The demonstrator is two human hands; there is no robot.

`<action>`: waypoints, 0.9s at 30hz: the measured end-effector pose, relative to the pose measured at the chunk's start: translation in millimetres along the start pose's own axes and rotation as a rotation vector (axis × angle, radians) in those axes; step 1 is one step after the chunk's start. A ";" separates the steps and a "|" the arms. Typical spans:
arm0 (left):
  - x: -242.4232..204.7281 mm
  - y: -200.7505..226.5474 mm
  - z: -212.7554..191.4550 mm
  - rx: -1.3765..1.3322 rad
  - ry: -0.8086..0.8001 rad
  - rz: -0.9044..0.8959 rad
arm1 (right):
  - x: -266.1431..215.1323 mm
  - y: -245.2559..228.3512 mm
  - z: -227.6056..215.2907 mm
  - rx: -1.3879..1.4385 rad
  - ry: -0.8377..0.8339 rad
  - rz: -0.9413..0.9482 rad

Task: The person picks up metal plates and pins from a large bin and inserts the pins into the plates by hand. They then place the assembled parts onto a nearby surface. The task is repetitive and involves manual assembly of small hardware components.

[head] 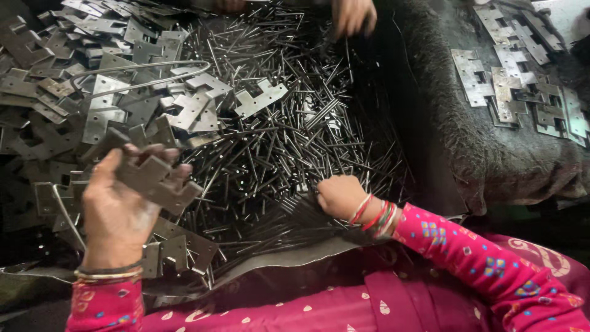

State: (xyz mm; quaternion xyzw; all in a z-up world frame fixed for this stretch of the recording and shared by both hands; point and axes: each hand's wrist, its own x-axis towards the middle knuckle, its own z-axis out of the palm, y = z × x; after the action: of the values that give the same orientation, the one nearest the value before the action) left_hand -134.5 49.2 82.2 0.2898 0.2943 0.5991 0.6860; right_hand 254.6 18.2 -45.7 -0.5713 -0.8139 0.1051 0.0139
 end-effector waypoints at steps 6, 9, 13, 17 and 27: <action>-9.4 -15.8 34.1 0.126 -0.016 -0.181 | -8.2 -5.8 10.0 -0.023 -0.042 0.111; -7.5 -29.4 31.5 0.184 -0.019 -0.171 | -7.6 2.7 16.7 0.169 0.008 0.190; 1.9 -50.7 18.6 0.245 -0.035 -0.229 | -11.4 15.0 26.1 0.751 -0.018 0.369; 7.4 -71.1 6.2 0.411 -0.096 -0.241 | -10.5 12.3 34.2 0.908 -0.032 0.427; 10.3 -93.5 -10.0 0.562 -0.184 -0.150 | -12.5 -8.6 18.9 1.302 -0.137 0.645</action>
State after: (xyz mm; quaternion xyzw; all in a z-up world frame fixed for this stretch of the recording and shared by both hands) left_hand -80.0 49.2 4.9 0.4988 0.4055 0.4133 0.6450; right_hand 248.2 0.8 -61.4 -0.6507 -0.3768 0.6021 0.2683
